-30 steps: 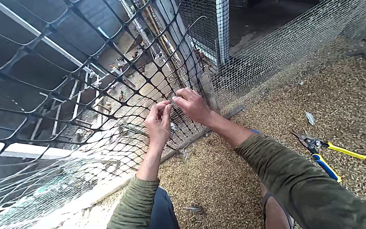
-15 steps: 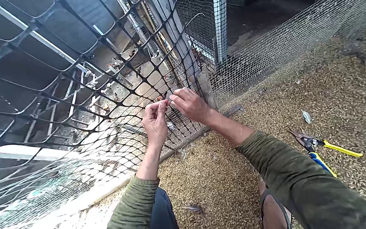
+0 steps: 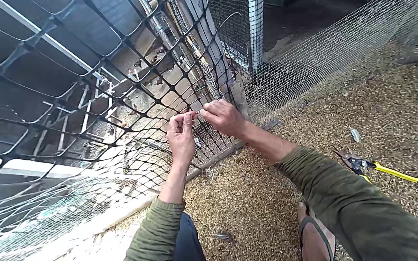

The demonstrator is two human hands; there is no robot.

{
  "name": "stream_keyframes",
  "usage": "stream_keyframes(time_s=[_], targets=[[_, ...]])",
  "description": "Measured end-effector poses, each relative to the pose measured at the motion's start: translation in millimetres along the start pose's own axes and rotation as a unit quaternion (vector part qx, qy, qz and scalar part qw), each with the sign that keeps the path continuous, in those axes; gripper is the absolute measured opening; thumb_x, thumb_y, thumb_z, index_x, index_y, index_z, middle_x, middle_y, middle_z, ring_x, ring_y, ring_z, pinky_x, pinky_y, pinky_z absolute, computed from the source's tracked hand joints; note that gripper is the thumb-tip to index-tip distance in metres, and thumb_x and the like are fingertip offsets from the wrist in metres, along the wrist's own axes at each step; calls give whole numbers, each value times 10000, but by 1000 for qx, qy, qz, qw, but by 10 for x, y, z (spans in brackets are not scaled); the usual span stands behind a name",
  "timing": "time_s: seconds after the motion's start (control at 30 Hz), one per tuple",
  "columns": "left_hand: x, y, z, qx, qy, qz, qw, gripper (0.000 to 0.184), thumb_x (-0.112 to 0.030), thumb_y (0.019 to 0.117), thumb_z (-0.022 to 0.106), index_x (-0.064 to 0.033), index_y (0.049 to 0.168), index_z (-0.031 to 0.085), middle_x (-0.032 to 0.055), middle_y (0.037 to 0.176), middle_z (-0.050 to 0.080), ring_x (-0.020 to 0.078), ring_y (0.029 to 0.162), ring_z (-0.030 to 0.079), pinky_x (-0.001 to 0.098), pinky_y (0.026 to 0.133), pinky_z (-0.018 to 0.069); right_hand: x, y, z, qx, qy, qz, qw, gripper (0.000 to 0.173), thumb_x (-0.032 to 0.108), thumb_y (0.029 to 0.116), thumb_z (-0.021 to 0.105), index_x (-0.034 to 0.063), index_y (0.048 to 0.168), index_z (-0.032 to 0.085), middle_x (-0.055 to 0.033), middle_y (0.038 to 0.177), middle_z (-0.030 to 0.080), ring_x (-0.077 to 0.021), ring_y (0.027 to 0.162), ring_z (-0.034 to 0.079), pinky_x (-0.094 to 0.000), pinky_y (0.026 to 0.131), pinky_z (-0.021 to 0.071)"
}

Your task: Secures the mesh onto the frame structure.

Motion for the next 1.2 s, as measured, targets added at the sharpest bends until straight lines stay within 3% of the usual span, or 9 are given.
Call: stream_keyframes(time_s=[0.2,0.3,0.37,0.43,0.53,0.63,0.9,1.13,1.2], targets=[[4,9,-1,2,-7,-8,1000,100,-103,1072,509,-55,1107,589,35,1088,743,140,1001,719,327,925,583,-30,-50,3,15,5,23,1000,161,23,995,575,-1,1032,729,-189,1054,730,-326,973,719,-431,775,582],[7,1,-18,13,-4,-3,1000,93,-95,1059,537,-45,1113,594,40,1099,737,142,1004,718,334,929,585,78,-80,-60,31,115,170,978,154,83,992,621,-18,1013,734,-161,983,718,-261,911,723,-385,807,611],[9,-12,-35,22,15,9,1000,102,-108,1051,560,-38,1112,603,42,1108,734,134,1013,716,332,934,585,224,18,-164,88,249,392,881,194,145,1001,631,-7,1035,745,-105,886,715,-175,751,680,-359,718,578],[18,-30,-43,27,25,22,999,108,-106,1052,559,-32,1115,605,39,1109,731,125,1021,712,326,938,583,313,101,-176,104,391,552,729,238,189,1052,595,5,1131,724,-72,843,728,-118,661,679,-300,656,594],[48,-26,-55,23,30,28,999,110,-110,1057,549,-35,1118,602,31,1087,721,112,993,704,311,918,582,399,148,-88,3,531,651,542,266,229,1065,581,11,1178,686,-31,786,687,-68,583,615,-216,556,539],[72,-21,-62,22,33,28,999,110,-115,1063,535,-38,1113,597,26,1080,720,103,980,702,301,913,581,452,205,-47,-55,555,685,469,272,282,1050,606,37,1122,699,6,735,647,-42,532,556,-184,496,489],[91,-43,-27,5,6,22,1000,94,-86,1053,540,-44,1111,602,14,1063,721,99,964,702,306,905,585,582,310,24,-147,542,711,423,147,200,1022,650,63,1074,664,-1,778,663,-42,559,567,-172,512,477],[106,-106,-7,11,-16,24,1000,98,-87,1054,534,-38,1111,597,32,1129,716,116,1035,696,326,948,574,651,178,60,-146,513,682,501,141,195,1054,592,74,1089,655,-7,811,675,-45,607,576,-183,544,468],[105,-122,4,12,-25,18,999,93,-88,1059,520,-48,1109,588,36,1160,712,124,1065,692,338,963,569,656,154,54,-127,486,654,565,154,207,1060,576,85,1098,662,-4,834,669,-51,660,587,-202,579,477]])
Point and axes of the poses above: each hand's wrist, its own y-axis towards the middle knuckle, its own z-axis out of the palm, x = y × z, the point moved 1 cm from there along y, towards the middle knuckle
